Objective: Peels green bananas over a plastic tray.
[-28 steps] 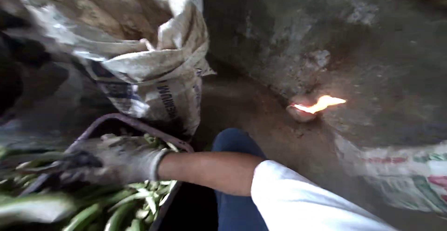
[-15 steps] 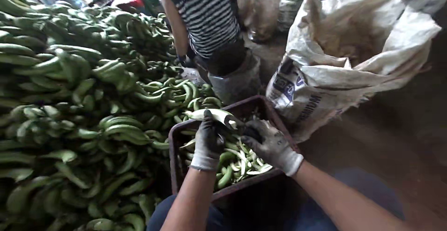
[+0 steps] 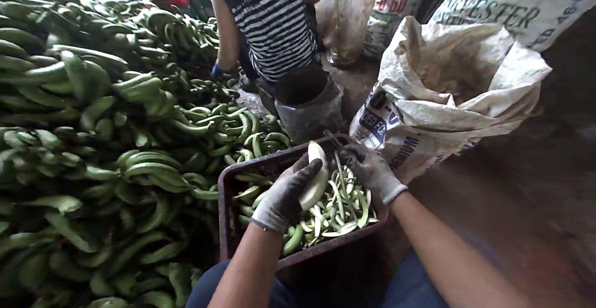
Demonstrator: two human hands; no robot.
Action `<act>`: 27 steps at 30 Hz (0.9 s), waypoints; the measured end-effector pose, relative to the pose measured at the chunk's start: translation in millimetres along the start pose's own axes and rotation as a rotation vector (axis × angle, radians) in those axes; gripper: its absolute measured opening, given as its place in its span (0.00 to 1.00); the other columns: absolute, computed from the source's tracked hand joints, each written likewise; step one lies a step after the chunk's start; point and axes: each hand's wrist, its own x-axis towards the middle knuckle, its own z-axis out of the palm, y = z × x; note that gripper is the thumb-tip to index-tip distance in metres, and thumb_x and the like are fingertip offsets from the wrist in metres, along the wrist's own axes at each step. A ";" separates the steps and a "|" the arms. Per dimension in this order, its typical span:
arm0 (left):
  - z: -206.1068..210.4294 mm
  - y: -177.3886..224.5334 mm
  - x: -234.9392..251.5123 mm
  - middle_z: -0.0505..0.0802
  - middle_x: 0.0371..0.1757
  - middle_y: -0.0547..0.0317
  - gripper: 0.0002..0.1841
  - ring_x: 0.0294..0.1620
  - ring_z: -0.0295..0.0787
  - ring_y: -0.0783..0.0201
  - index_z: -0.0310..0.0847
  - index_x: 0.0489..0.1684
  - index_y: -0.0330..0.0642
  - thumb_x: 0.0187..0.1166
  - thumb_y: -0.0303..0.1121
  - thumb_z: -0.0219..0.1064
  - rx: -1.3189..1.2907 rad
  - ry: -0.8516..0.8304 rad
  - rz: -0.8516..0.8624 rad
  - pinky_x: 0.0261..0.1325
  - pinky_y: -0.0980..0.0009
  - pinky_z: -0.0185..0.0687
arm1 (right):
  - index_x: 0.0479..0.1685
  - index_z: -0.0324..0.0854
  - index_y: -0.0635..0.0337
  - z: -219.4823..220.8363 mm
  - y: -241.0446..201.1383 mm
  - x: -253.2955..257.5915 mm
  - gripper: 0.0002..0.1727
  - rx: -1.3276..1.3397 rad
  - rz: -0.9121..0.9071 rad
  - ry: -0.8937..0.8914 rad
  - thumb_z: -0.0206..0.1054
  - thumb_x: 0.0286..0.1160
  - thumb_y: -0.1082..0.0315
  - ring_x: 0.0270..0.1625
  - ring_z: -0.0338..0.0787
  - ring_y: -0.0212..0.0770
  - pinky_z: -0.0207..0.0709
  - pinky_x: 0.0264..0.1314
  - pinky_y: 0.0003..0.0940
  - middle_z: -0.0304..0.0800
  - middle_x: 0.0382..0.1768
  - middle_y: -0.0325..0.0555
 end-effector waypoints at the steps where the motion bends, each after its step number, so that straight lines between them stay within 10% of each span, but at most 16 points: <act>1: -0.7 0.2 2.6 0.91 0.52 0.44 0.27 0.43 0.92 0.53 0.68 0.85 0.56 0.87 0.44 0.63 -0.006 0.043 0.046 0.47 0.57 0.92 | 0.68 0.85 0.40 0.4 -4.2 -4.0 0.31 -0.007 0.001 0.018 0.59 0.79 0.31 0.56 0.92 0.45 0.82 0.63 0.62 0.93 0.55 0.42; 7: -5.8 4.9 4.8 0.93 0.59 0.55 0.38 0.54 0.93 0.60 0.67 0.87 0.59 0.74 0.38 0.78 0.462 0.117 0.170 0.60 0.59 0.91 | 0.69 0.85 0.41 2.2 -24.9 -26.7 0.34 -0.111 -0.240 0.184 0.60 0.76 0.28 0.52 0.92 0.42 0.87 0.56 0.54 0.93 0.53 0.41; 10: -0.7 2.1 -0.6 0.93 0.59 0.58 0.37 0.56 0.92 0.63 0.70 0.85 0.58 0.72 0.43 0.79 0.586 0.015 0.109 0.63 0.62 0.90 | 0.72 0.83 0.40 -3.2 -24.7 -18.3 0.29 -0.246 -0.083 0.116 0.59 0.81 0.35 0.59 0.92 0.52 0.83 0.61 0.63 0.91 0.60 0.48; 16: -0.7 -1.6 8.9 0.92 0.52 0.44 0.23 0.45 0.93 0.53 0.69 0.81 0.47 0.90 0.40 0.59 -0.085 0.202 0.182 0.48 0.55 0.91 | 0.71 0.81 0.42 -4.9 -16.7 -17.9 0.36 -0.053 0.000 0.112 0.63 0.73 0.28 0.56 0.91 0.48 0.82 0.61 0.62 0.92 0.57 0.45; 21: -12.0 -4.6 14.1 0.86 0.27 0.55 0.18 0.23 0.84 0.64 0.78 0.42 0.42 0.91 0.47 0.52 -0.557 0.354 0.232 0.27 0.67 0.86 | 0.68 0.85 0.47 20.4 -33.5 -48.9 0.34 0.071 -0.273 0.123 0.67 0.73 0.32 0.55 0.92 0.36 0.88 0.60 0.44 0.92 0.57 0.42; 27: -12.2 4.3 9.7 0.80 0.19 0.59 0.17 0.16 0.78 0.65 0.76 0.35 0.43 0.90 0.47 0.56 -0.453 0.433 0.175 0.22 0.68 0.82 | 0.67 0.88 0.44 24.7 -32.3 -47.2 0.30 0.025 -0.397 0.085 0.69 0.74 0.36 0.61 0.89 0.38 0.85 0.65 0.44 0.91 0.58 0.42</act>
